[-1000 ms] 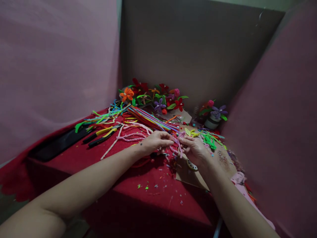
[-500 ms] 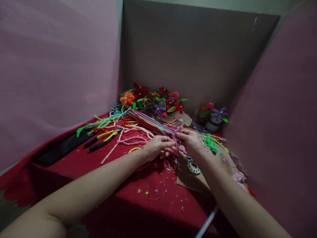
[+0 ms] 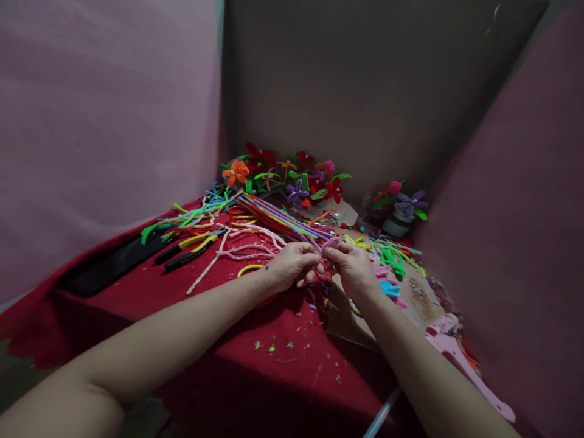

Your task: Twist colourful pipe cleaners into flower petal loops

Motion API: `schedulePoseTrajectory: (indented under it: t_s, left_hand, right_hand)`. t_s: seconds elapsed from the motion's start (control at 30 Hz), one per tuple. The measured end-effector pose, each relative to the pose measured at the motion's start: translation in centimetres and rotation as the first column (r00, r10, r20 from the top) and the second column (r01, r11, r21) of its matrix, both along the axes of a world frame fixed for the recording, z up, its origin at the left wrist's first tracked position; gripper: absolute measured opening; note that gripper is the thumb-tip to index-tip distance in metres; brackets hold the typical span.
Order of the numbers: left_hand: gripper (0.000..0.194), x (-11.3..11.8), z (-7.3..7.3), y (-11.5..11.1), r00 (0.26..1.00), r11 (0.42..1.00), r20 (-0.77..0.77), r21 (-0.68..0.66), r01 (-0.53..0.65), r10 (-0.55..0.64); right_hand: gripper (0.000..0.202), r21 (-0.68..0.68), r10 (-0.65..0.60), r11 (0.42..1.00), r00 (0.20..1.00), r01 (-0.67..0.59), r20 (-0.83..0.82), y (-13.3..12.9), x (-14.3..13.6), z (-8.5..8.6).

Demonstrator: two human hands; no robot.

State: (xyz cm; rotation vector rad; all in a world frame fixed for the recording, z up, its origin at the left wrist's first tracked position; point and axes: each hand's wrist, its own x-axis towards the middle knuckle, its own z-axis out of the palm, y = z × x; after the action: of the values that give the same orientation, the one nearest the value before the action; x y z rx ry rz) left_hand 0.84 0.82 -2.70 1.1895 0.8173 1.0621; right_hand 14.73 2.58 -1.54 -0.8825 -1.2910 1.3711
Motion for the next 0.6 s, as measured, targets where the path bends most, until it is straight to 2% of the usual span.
schedulePoseTrajectory:
  t_s: [0.17, 0.27, 0.33, 0.5, 0.6]
  left_hand:
    - [0.015, 0.46, 0.83, -0.74, 0.966, 0.979, -0.186, 0.127, -0.157, 0.179]
    - [0.01, 0.59, 1.13, -1.04, 0.935, 0.953, -0.245, 0.227, -0.201, 0.256]
    - [0.011, 0.53, 1.07, -1.02, 0.952, 0.965, -0.212, 0.19, -0.181, 0.221]
    - [0.021, 0.07, 0.37, -0.51, 0.996, 0.997, -0.041, -0.007, -0.079, 0.079]
    - [0.02, -0.07, 0.14, -0.35, 0.999, 0.998, 0.02, -0.034, -0.046, 0.047]
  right_hand:
    - [0.01, 0.056, -0.069, 0.996, 0.996, 0.066, 0.063, -0.14, 0.17, -0.25]
    - [0.011, 0.065, -0.085, 0.995, 0.993, 0.08, 0.079, -0.47, 0.09, -0.06]
    - [0.01, 0.075, -0.088, 0.994, 0.993, 0.083, 0.076, -0.73, 0.02, 0.1]
    - [0.008, 0.046, -0.026, 0.999, 1.0, 0.025, 0.016, -0.83, 0.04, 0.13]
    - [0.009, 0.012, 0.013, 1.0, 1.0, -0.013, -0.028, -0.67, 0.12, 0.06]
